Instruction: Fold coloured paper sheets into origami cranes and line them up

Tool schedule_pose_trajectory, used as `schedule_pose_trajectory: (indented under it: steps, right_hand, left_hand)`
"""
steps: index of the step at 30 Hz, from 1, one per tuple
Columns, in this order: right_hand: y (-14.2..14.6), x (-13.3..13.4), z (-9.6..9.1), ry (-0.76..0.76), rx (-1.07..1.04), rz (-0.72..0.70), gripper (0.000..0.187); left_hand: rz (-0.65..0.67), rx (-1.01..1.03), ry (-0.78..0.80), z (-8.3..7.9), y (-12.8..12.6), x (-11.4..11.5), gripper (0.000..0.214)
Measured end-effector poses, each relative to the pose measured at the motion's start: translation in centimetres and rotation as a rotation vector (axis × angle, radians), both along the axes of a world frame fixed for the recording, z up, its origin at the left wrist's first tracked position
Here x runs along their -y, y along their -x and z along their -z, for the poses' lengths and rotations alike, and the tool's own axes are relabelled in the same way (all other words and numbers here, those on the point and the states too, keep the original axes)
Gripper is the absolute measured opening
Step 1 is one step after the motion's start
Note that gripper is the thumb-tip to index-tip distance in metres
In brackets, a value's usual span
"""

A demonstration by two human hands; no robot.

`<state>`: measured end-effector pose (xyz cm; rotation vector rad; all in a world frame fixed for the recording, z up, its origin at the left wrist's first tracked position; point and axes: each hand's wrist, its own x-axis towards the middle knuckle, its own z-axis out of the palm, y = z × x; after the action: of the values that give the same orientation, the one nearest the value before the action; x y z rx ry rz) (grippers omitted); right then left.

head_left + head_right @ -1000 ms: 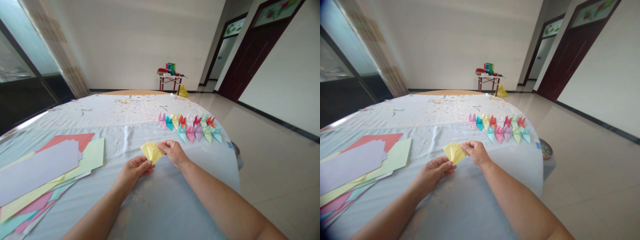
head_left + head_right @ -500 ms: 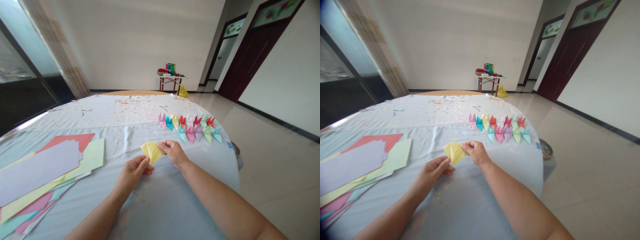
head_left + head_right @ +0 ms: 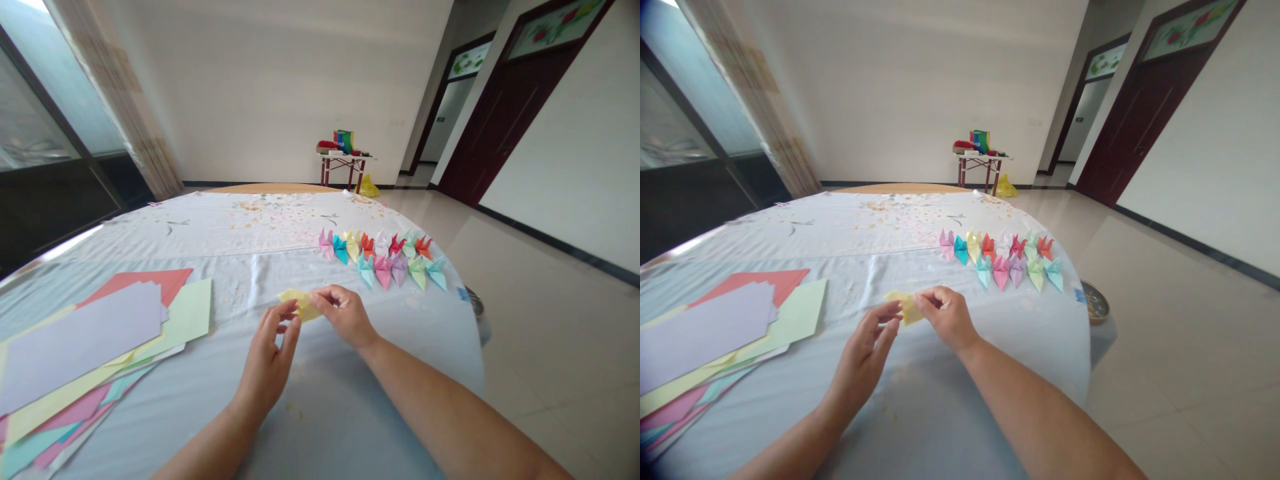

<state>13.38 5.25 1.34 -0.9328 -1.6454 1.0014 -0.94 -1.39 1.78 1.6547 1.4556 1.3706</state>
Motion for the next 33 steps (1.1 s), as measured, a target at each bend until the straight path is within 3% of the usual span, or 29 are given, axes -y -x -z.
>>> schedule_pose_trajectory:
  steps: [4, 7, 12, 16, 21, 24, 28, 33]
  right_hand:
    - [0.3, 1.1, -0.8, -0.266, 0.157, -0.167, 0.026]
    - [0.3, 1.3, -1.0, -0.35, 0.194, -0.228, 0.025]
    - [-0.1, 0.7, -0.5, -0.36, 0.146, -0.039, 0.03]
    - [-0.2, -0.2, 0.2, -0.196, 0.132, -0.015, 0.043]
    - [-0.1, -0.5, 0.7, 0.073, 0.058, -0.147, 0.025]
    - [0.0, -0.6, 0.9, 0.201, -0.063, -0.233, 0.029]
    - [-0.2, -0.7, 1.1, 0.335, -0.126, -0.305, 0.04]
    - [-0.3, -0.5, 0.8, 0.383, -0.041, -0.393, 0.032]
  left_hand:
    - [0.085, 0.346, 0.135, -0.1, -0.1, -0.4, 0.033]
    - [0.1, 0.542, 0.214, 0.2, 0.2, -0.8, 0.039]
    - [0.178, 0.678, 0.31, 0.7, 0.7, -1.1, 0.045]
    - [0.202, 0.673, 0.39, 0.5, 0.5, -1.1, 0.045]
    - [0.064, 0.691, 0.3, 0.5, 0.6, -1.5, 0.05]
    - [0.034, 0.72, 0.301, 0.9, 1.0, -1.9, 0.052]
    - [-0.001, 0.747, 0.299, 1.0, 1.4, -2.1, 0.054]
    - [0.031, 0.784, 0.313, 0.6, 1.3, -2.0, 0.058]
